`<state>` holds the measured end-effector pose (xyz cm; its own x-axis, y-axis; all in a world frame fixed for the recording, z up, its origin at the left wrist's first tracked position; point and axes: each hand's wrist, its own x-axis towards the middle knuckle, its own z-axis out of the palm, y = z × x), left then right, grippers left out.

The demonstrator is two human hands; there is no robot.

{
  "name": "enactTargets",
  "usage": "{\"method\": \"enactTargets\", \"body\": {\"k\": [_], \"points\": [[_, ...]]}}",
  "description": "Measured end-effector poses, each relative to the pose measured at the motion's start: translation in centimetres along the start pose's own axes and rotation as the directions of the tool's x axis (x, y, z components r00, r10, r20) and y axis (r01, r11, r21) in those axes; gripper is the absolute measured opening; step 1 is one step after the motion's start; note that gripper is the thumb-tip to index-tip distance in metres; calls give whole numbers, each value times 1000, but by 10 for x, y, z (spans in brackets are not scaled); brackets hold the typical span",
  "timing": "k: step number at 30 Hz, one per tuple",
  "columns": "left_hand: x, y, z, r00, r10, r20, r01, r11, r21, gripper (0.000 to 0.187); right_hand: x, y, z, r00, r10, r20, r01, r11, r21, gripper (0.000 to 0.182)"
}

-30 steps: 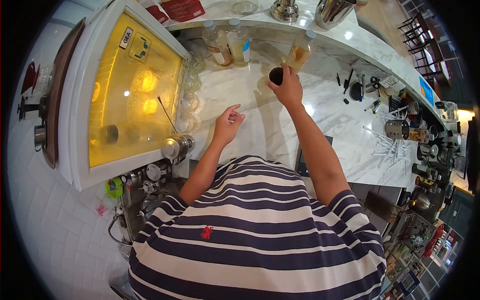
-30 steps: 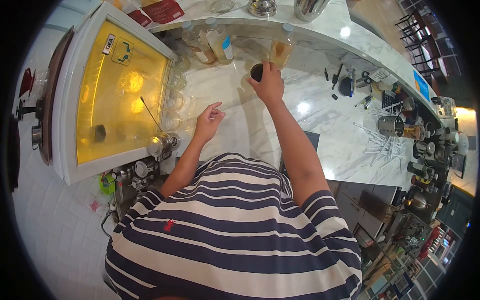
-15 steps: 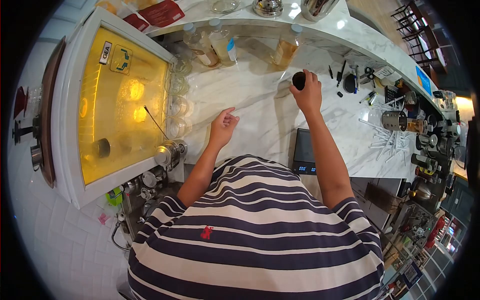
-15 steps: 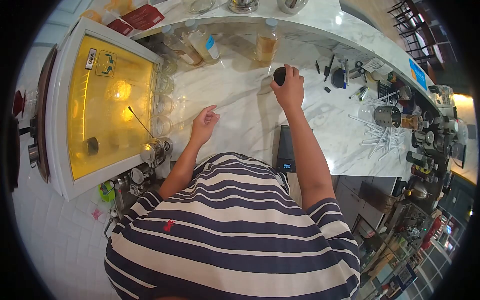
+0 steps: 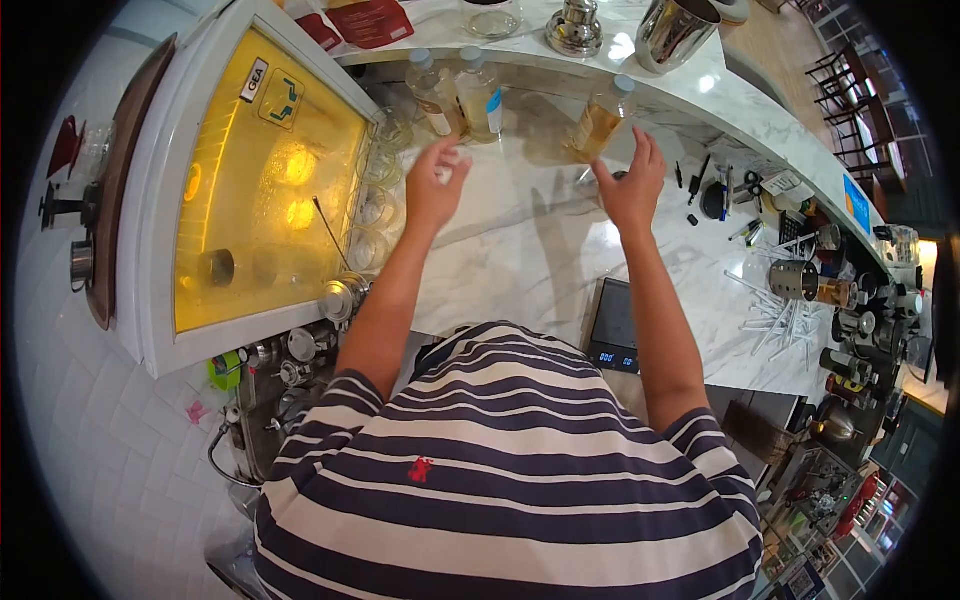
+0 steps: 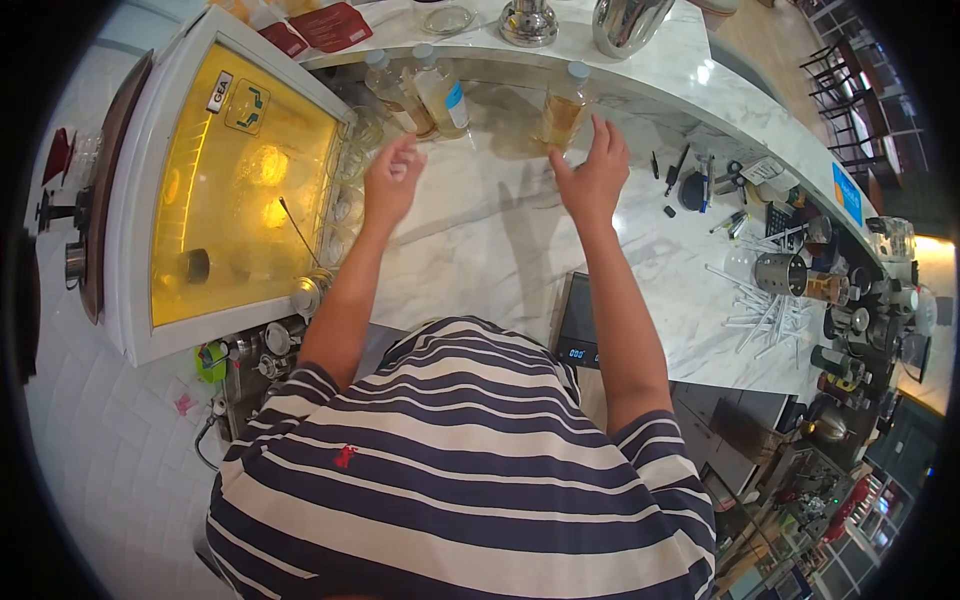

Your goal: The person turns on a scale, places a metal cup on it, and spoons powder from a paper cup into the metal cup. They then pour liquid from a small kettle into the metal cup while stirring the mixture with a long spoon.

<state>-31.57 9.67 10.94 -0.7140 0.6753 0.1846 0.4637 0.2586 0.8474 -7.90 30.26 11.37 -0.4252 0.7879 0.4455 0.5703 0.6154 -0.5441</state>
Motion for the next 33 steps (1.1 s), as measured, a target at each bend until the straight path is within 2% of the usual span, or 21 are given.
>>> {"method": "enactTargets", "body": {"k": [1, 3, 6, 9, 13, 15, 19, 21, 24, 27, 30, 33], "points": [[18, 12, -4, 997, 59, -57, -59, 998, 15, 44, 14, -3, 0, 1000, -6, -4, 6, 999, 50, 89], [52, 32, -6, 985, 127, -114, -123, 991, 44, 55, 41, -23, -2, 997, 76, 6, -76, 990, 118, 86], [83, 62, -1, 946, 248, -210, -215, 962, 168, 63, 61, -36, 10, 986, 167, -9, -161, 965, 208, 84], [104, 65, 8, 944, 314, -99, -253, 885, 392, 73, 66, -31, 20, 979, 205, -15, -194, 944, 266, 82], [109, 74, 17, 977, 212, -30, -172, 862, 476, 80, 64, -24, 19, 990, 144, 8, -141, 956, 259, 80], [109, 81, 18, 981, 191, -16, -156, 843, 515, 83, 59, -24, 17, 998, 63, 10, -63, 978, 196, 80], [112, 79, 16, 973, 229, -20, -190, 851, 490, 74, 49, -26, 10, 994, -13, 109, -5, 987, 158, 80], [115, 76, 13, 956, 292, -26, -254, 870, 423, 64, 44, -30, 6, 992, -14, 121, -4, 989, 148, 80], [127, 60, 15, 949, 306, -72, -270, 912, 310, 49, 44, -26, 7, 994, -6, 107, -8, 991, 134, 80], [124, 58, 15, 922, 380, -80, -336, 883, 328, 41, 47, -16, 7, 994, 32, 100, -44, 992, 120, 81], [112, 68, 17, 938, 339, -69, -298, 894, 333, 41, 53, -3, 4, 997, 55, 59, -60, 995, 81, 81], [104, 76, 25, 927, 370, -67, -335, 893, 301, 41, 59, 12, -9, 995, 89, 38, -91, 994, 61, 80]]}}
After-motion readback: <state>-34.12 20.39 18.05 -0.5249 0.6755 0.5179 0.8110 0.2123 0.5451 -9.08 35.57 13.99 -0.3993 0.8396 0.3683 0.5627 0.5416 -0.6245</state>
